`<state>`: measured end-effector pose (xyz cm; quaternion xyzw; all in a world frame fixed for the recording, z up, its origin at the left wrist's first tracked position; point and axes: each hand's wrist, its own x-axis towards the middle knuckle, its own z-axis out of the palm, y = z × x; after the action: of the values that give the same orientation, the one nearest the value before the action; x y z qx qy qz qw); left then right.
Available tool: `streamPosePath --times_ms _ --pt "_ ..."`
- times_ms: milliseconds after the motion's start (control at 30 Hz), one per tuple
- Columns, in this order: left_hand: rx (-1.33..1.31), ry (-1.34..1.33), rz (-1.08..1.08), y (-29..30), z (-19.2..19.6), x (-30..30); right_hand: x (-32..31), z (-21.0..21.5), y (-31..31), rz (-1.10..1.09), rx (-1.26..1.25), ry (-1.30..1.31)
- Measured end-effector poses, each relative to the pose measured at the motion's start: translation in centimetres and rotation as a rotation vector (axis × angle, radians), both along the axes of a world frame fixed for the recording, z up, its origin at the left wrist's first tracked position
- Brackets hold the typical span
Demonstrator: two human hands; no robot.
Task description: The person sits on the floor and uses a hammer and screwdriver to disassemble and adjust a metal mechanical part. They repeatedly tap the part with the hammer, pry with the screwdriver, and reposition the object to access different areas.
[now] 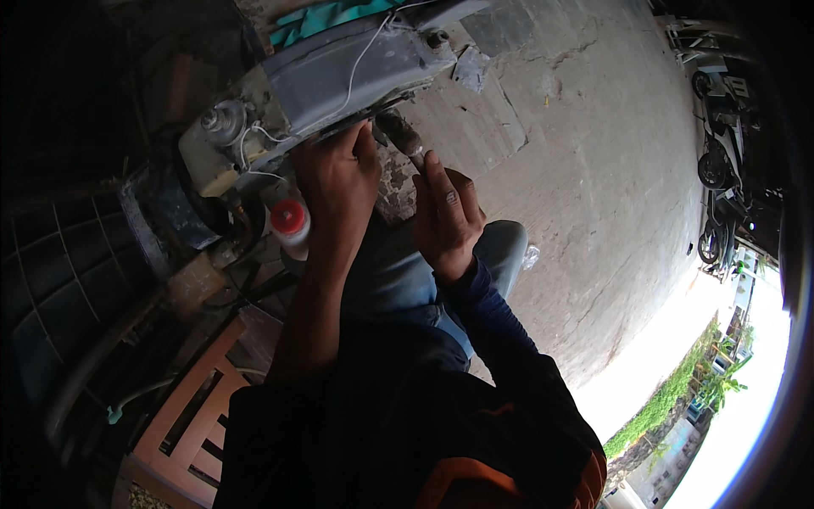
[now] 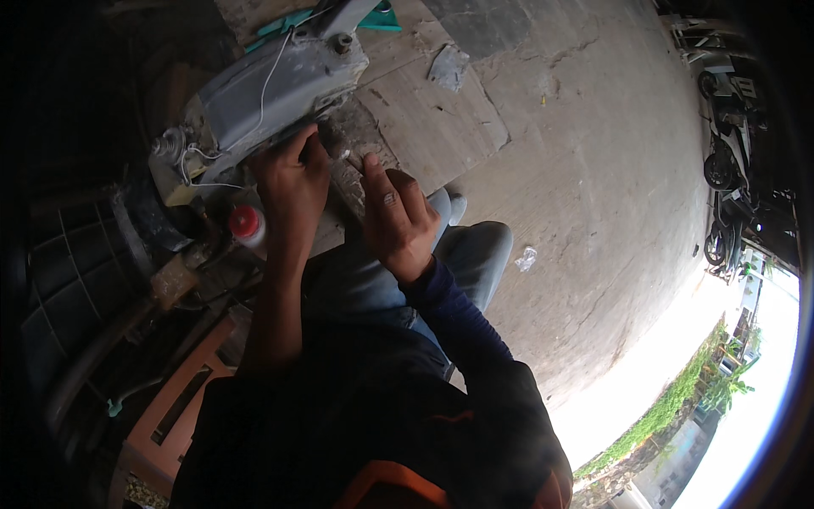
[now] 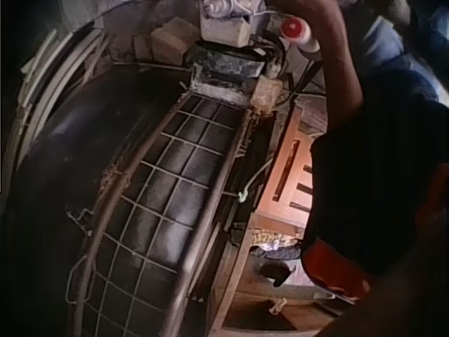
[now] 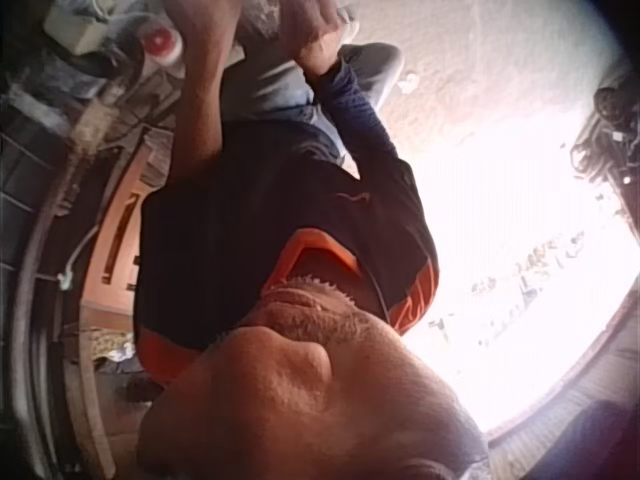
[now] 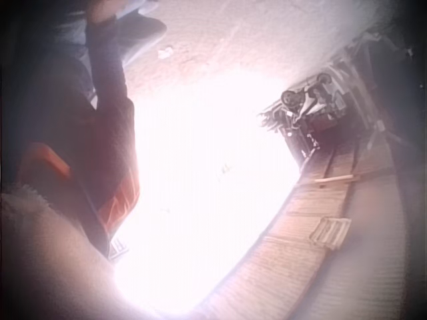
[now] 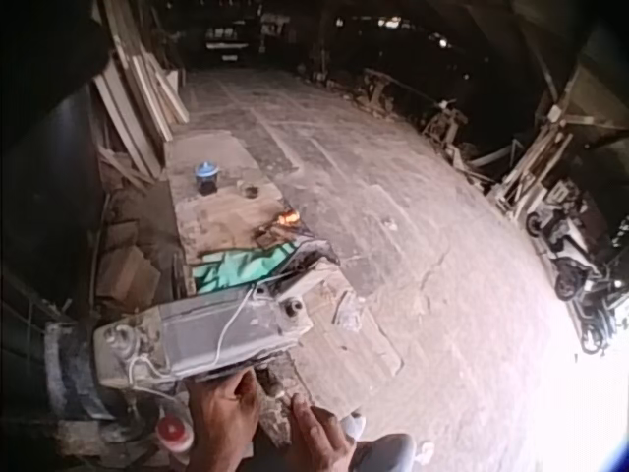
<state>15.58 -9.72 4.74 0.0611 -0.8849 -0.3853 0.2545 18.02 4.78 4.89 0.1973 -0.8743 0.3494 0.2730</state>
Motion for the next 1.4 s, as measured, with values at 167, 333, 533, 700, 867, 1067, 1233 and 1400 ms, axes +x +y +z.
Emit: streamPosePath --times_ms 167,333,533,700,867,1067,1233,1400 --pt "-0.105 0.087 0.053 0.1 0.0 -0.4 -0.2 0.2 0.0 0.029 0.015 -0.051" --pt "-0.032 0.051 0.034 0.3 0.2 -0.1 0.5 0.1 0.0 -0.028 0.027 0.027" --pt "-0.091 0.065 0.048 0.2 0.2 -0.3 -0.3 0.3 0.3 -0.007 0.028 -0.087" --pt "-0.146 0.057 0.050 0.3 0.7 -0.1 0.4 0.0 0.1 -0.032 -0.022 -0.096" --pt "-0.137 -0.015 0.039 0.2 1.0 0.0 0.7 0.0 -0.3 -0.025 -0.053 -0.050" --pt "-0.090 0.020 0.026 0.3 0.7 -0.1 0.9 -0.4 -0.5 -0.057 -0.066 -0.016" --pt "-0.131 0.069 0.029 0.1 0.9 -0.3 0.4 -0.1 -0.4 -0.012 -0.024 -0.121" --pt "-0.100 0.055 0.031 0.1 0.7 -0.1 0.8 0.0 -0.5 -0.077 -0.040 -0.027"
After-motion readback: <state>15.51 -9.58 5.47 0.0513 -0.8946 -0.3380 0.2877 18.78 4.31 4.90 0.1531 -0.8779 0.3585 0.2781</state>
